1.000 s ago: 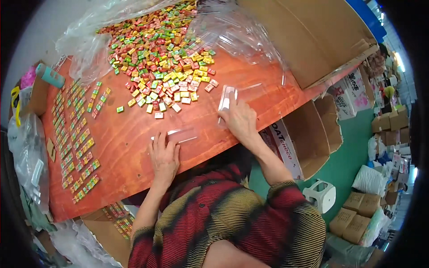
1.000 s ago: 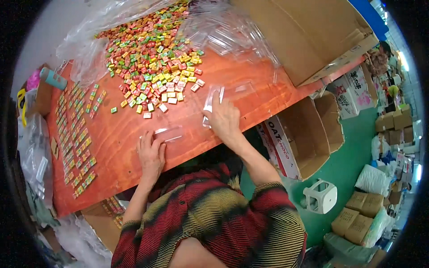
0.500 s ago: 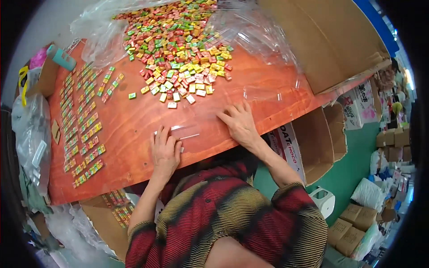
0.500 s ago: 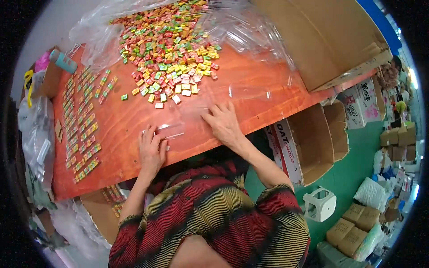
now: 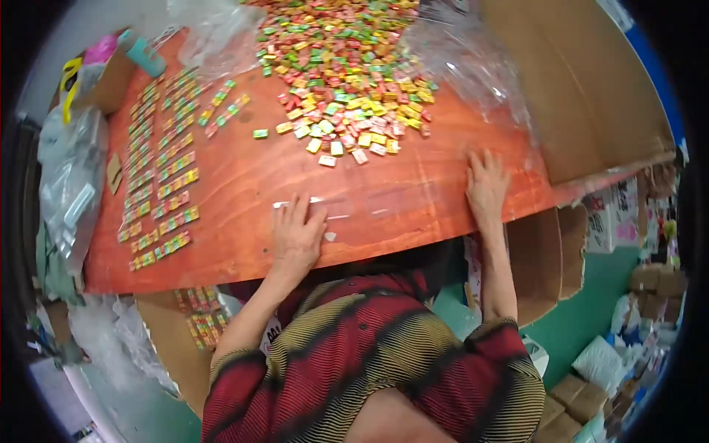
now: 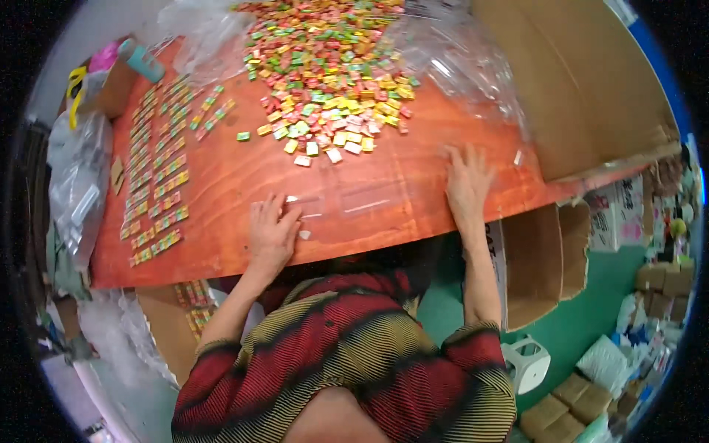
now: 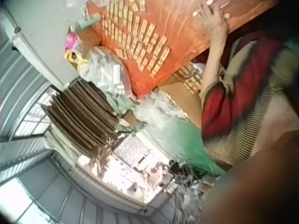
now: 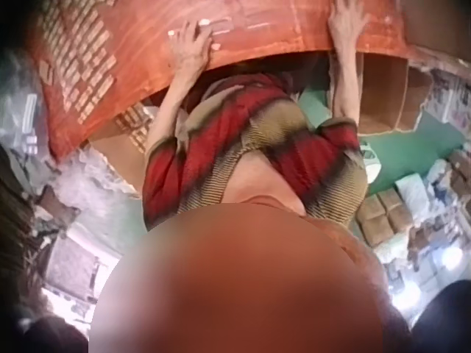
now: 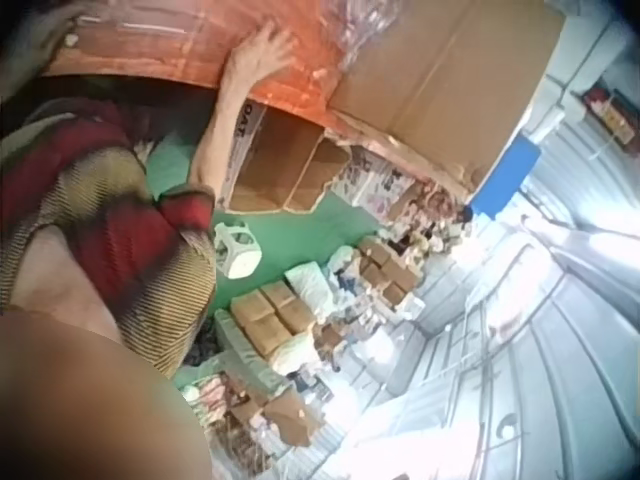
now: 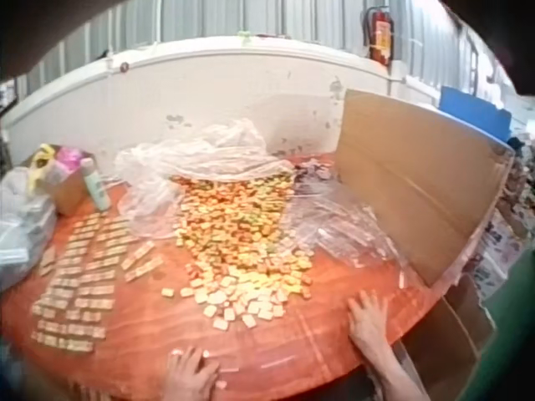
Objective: Arranging small wrapped candies into neat rows on a table.
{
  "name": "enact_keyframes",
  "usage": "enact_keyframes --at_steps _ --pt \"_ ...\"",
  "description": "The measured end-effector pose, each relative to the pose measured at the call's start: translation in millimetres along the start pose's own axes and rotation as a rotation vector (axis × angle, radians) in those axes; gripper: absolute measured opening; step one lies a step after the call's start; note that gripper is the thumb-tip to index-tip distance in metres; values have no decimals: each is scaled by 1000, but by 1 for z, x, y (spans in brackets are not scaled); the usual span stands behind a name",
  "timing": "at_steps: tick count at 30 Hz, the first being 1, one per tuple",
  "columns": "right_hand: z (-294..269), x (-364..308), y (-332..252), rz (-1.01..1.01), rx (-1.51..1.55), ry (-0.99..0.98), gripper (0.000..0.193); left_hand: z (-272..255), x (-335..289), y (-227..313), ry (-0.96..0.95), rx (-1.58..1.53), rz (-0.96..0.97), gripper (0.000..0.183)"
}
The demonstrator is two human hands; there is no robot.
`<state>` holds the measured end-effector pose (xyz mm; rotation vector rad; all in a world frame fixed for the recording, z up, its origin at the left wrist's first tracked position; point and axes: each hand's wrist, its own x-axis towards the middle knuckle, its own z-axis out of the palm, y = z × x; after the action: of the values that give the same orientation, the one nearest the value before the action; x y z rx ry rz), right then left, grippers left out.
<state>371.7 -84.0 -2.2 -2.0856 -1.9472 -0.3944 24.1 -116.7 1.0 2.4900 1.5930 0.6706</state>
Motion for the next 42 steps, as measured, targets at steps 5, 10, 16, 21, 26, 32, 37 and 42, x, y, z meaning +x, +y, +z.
enact_keyframes --at_steps 5,10,16,21,26,32,37,42 --pt "-33 -15 -67 -293 294 -171 43 2 -4 14 33 -22 -30 20" --pt "-14 -24 -81 -462 344 -236 46 -1 24 -10 58 33 -109 28" --pt "-48 21 -92 -165 147 -425 45 17 106 -83 157 16 -326 39" --pt "-18 37 -164 -391 592 -126 32 32 106 -72 58 -56 -203 39" --pt "0 24 -174 -465 479 -220 30 30 75 -50 11 -37 -163 41" --pt "-24 2 -151 -436 577 -191 22 0 49 -20 16 -300 -111 44" --pt "-28 -27 -155 -503 722 -298 19 -4 -2 9 74 3 -43 39" --pt "-22 2 -167 -457 708 -205 20 7 -7 3 80 -80 7 33"
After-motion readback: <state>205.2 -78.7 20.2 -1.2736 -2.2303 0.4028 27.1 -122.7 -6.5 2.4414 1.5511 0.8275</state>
